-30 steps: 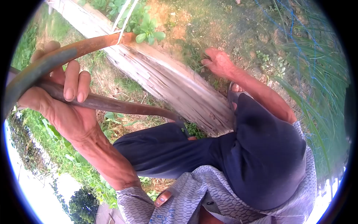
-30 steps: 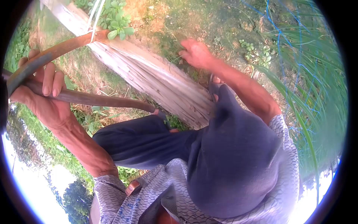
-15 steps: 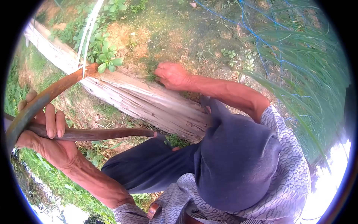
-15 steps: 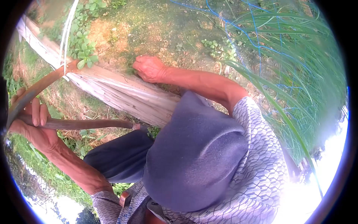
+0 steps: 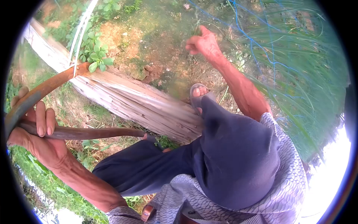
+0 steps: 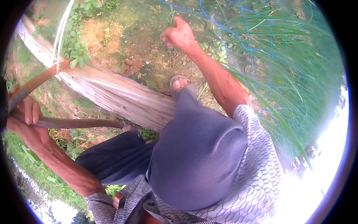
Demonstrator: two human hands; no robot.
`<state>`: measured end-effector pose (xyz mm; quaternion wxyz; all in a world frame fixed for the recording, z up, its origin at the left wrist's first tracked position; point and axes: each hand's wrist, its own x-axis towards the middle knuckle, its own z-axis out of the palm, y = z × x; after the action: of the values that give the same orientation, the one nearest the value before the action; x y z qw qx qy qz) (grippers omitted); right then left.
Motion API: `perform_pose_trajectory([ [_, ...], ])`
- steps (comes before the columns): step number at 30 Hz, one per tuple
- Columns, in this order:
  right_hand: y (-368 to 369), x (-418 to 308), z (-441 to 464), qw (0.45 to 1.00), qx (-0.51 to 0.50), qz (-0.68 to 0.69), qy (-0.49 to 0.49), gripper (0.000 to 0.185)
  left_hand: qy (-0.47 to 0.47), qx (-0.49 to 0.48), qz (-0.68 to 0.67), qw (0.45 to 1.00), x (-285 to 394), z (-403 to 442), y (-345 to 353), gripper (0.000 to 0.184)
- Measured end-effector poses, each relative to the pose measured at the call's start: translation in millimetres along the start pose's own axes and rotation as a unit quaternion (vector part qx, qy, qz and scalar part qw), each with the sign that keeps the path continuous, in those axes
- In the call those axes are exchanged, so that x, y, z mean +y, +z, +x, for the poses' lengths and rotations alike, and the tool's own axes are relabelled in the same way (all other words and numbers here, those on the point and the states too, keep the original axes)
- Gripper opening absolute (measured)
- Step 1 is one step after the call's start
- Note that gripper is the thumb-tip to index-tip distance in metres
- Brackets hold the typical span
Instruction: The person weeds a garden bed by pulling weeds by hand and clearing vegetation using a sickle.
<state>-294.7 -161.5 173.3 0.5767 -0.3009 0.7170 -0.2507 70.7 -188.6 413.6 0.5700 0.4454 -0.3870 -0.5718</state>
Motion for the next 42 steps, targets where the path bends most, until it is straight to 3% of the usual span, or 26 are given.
perform_pose_trajectory([
  [1, -20, 2, 16, 0.999, 0.034, 0.005, 0.008, 0.016, -0.004, 0.001, 0.013, 1.000, -1, 1, -3, 0.072],
  [2, -47, 25, 47, 0.971, 0.032, -0.229, -0.064, 0.018, -0.005, 0.003, 0.018, 1.000, 0, 1, -4, 0.073],
  [4, -93, 73, 71, 0.849, 0.031, -0.515, -0.110, 0.025, -0.007, 0.010, 0.016, 1.000, -1, 2, -4, 0.075],
  [6, -94, 56, 50, 0.806, 0.034, -0.584, -0.087, 0.029, -0.006, 0.019, 0.006, 1.000, -2, 2, -3, 0.076],
  [8, -86, 32, 5, 0.796, 0.112, -0.589, 0.085, 0.031, -0.004, -0.015, -0.030, 0.999, -3, 2, -1, 0.059],
  [11, -82, 50, -8, 0.785, 0.094, -0.595, 0.145, 0.030, 0.010, 0.011, 0.004, 1.000, -5, 1, 0, 0.062],
  [20, -78, 99, -3, 0.763, 0.079, -0.631, 0.117, 0.042, 0.032, 0.021, 0.025, 0.999, -8, -2, 3, 0.068],
  [28, -75, 91, -4, 0.780, 0.069, -0.614, 0.103, 0.019, 0.038, 0.026, 0.007, 0.999, -12, -5, 5, 0.062],
  [36, -80, 99, -7, 0.736, 0.023, -0.677, 0.004, 0.014, 0.033, 0.030, -0.011, 0.999, -15, -5, 10, 0.053],
  [38, -78, 97, -3, 0.761, 0.041, -0.646, 0.028, 0.019, 0.031, 0.003, -0.014, 0.999, -8, -4, 11, 0.052],
  [42, -77, 73, -5, 0.745, 0.002, -0.663, 0.070, 0.022, 0.028, 0.027, -0.018, 0.999, -12, -5, 11, 0.054],
])
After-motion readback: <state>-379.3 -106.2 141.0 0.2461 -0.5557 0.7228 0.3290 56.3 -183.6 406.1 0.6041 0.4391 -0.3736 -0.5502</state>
